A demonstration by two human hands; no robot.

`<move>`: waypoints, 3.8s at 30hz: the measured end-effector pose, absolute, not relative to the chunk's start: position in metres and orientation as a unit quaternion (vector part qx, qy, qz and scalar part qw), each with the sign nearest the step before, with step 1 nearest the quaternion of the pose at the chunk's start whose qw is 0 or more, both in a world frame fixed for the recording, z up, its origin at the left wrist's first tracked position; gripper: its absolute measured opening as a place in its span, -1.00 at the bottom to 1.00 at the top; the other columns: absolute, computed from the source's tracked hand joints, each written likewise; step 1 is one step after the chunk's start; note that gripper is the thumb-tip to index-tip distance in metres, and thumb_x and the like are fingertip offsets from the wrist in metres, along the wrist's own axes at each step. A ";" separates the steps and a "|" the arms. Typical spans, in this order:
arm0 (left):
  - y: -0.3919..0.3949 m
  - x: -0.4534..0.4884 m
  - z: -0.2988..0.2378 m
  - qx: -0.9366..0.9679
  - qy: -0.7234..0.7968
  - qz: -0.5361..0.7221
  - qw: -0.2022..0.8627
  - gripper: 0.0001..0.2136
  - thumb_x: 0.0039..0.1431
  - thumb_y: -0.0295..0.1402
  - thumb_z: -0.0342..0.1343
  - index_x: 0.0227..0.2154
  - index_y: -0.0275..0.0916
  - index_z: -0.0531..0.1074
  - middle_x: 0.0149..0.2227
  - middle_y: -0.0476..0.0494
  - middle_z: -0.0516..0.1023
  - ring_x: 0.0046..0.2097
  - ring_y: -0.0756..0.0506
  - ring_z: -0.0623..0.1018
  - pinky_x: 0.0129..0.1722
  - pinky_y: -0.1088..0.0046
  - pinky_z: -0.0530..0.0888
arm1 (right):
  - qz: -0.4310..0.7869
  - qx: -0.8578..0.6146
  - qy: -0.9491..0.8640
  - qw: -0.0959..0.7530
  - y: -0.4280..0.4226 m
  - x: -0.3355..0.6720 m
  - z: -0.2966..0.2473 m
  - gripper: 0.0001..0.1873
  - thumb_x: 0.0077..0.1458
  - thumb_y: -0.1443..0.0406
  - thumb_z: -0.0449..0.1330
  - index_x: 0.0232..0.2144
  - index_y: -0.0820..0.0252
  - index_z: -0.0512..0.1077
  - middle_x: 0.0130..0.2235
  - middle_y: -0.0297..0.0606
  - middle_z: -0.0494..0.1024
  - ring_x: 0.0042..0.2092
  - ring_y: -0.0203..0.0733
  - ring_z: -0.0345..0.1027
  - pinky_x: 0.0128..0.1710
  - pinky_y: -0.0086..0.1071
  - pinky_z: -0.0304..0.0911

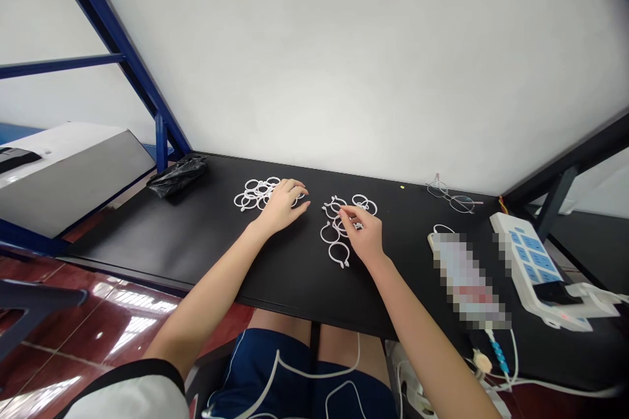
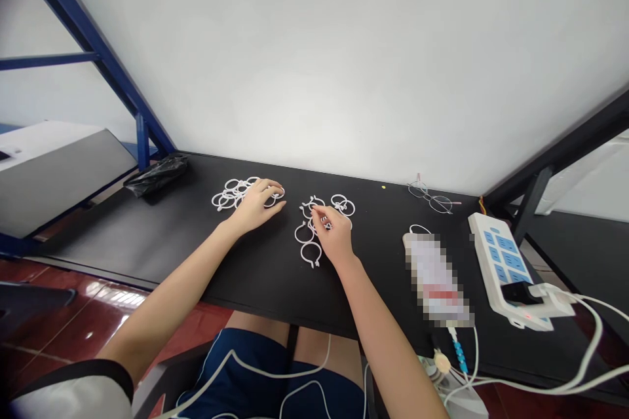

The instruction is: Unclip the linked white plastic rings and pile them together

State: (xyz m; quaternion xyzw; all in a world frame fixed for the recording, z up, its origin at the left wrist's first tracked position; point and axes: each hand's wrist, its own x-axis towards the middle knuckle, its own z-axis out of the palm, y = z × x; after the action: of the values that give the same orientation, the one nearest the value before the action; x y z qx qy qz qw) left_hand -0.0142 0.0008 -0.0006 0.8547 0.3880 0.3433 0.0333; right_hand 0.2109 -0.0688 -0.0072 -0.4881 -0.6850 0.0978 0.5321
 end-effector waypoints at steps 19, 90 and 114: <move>-0.013 0.005 -0.005 0.908 0.298 0.271 0.112 -0.82 0.24 -0.24 0.11 -0.20 -0.23 0.46 -0.16 -0.17 0.49 -0.09 -0.14 0.44 0.02 0.25 0.39 | 0.111 -0.426 -0.786 0.434 -0.064 0.214 -0.014 -0.76 0.13 0.47 0.13 -0.23 0.09 0.51 -0.26 -0.23 0.59 -0.14 -0.08 0.43 -0.13 -0.14 0.41; -0.023 0.010 0.007 0.863 0.357 0.311 0.175 -0.69 0.41 -0.18 -0.21 -0.36 -0.22 0.28 -0.41 -0.06 0.37 -0.38 -0.04 0.39 -0.34 0.41 0.33 | 0.158 -0.432 -0.730 0.505 -0.069 0.206 -0.006 -0.92 0.17 0.29 0.19 -0.35 0.11 0.50 -0.34 -0.26 0.55 -0.35 -0.21 0.44 -0.37 -0.31 0.44; -0.023 0.008 0.007 0.874 0.340 0.288 0.192 -0.60 0.28 -0.06 0.03 0.05 -0.19 0.30 -0.19 -0.16 0.49 -0.25 -0.10 0.51 -0.21 0.36 0.45 | 0.246 -0.446 -0.668 0.542 -0.067 0.209 -0.005 -0.89 0.10 0.23 0.26 -0.38 0.12 0.54 -0.35 -0.25 0.55 -0.36 -0.19 0.46 -0.39 -0.31 0.46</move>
State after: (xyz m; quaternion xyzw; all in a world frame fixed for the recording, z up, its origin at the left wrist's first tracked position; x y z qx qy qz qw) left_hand 0.0078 -0.0229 0.0073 0.8744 0.3398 0.2884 0.1917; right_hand 0.2095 -0.0665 -0.0051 -0.4461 -0.6684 0.2465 0.5417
